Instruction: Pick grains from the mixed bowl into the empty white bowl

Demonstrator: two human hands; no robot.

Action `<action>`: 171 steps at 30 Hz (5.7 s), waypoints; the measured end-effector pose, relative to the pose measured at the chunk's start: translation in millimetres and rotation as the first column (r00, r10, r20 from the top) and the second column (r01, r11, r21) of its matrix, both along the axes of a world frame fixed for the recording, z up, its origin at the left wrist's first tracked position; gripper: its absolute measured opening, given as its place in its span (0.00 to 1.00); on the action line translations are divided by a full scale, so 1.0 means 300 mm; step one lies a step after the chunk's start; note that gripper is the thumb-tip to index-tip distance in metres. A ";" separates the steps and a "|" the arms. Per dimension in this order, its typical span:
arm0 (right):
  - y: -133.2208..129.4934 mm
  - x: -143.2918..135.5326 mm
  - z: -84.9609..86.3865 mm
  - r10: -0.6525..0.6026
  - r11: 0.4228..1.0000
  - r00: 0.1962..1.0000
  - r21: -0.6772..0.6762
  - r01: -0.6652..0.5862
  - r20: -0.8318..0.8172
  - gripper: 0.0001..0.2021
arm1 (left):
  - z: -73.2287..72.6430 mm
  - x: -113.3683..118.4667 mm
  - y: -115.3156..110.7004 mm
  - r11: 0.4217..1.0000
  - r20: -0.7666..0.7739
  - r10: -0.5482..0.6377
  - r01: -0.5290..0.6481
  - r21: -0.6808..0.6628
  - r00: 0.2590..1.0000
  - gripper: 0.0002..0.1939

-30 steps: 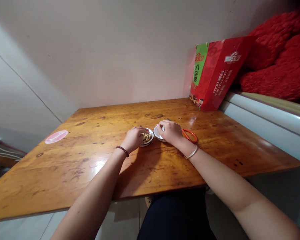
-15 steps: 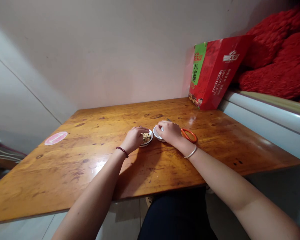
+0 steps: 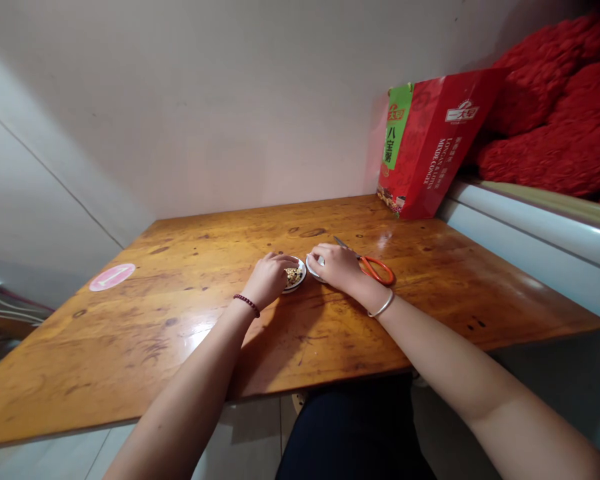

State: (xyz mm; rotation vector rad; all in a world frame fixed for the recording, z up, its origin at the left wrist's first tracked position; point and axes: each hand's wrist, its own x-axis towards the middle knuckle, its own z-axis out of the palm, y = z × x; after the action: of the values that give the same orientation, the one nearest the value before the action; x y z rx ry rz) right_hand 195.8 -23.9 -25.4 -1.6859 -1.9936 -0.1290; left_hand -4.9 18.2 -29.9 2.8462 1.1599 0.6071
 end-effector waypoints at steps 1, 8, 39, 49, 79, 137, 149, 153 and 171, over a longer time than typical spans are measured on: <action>0.000 0.000 0.000 0.008 1.000 1.000 -0.003 -0.008 0.004 0.16 | -0.004 -0.001 0.001 1.000 -0.001 -0.010 0.010 0.007 1.000 0.26; 0.003 0.004 -0.005 0.015 1.000 1.000 0.004 -0.015 0.018 0.16 | -0.012 -0.001 0.001 0.999 -0.007 -0.020 0.020 0.030 1.000 0.25; 0.015 0.013 -0.021 0.100 0.993 0.992 -0.074 -0.094 0.081 0.18 | 0.040 -0.003 -0.040 0.919 0.190 0.348 -0.374 0.127 0.918 0.19; 0.018 0.106 0.073 -0.032 0.989 0.998 -0.140 0.040 0.060 0.18 | 0.056 0.010 -0.062 0.884 0.141 0.443 -0.457 0.096 0.886 0.17; 0.030 0.081 0.024 0.023 0.978 0.982 -0.210 0.016 0.186 0.18 | 0.038 0.010 -0.057 0.889 0.043 0.451 -0.453 0.064 0.891 0.19; 0.056 0.058 -0.008 -0.152 0.970 0.984 -0.206 0.130 -0.092 0.16 | 0.026 0.010 -0.047 0.896 -0.020 0.444 -0.443 0.033 0.896 0.20; 0.061 0.066 -0.012 -0.168 0.965 0.981 -0.217 0.144 -0.093 0.17 | 0.026 0.008 -0.047 0.901 -0.003 0.433 -0.432 0.039 0.901 0.19; 0.063 0.070 -0.011 -0.184 0.966 0.980 -0.200 0.165 -0.080 0.16 | 0.031 0.008 -0.051 0.902 -0.008 0.430 -0.430 0.037 0.903 0.20; 0.071 0.076 -0.022 -0.201 0.975 0.976 -0.111 0.192 -0.083 0.14 | 0.028 0.009 -0.047 0.905 -0.036 0.426 -0.425 0.033 0.904 0.20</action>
State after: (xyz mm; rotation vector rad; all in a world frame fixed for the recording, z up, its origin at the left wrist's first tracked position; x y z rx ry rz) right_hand 218.6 -2.5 -32.1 -1.9168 -1.7895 -0.0170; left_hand -2.0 4.2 -21.4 2.6403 1.8167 0.5711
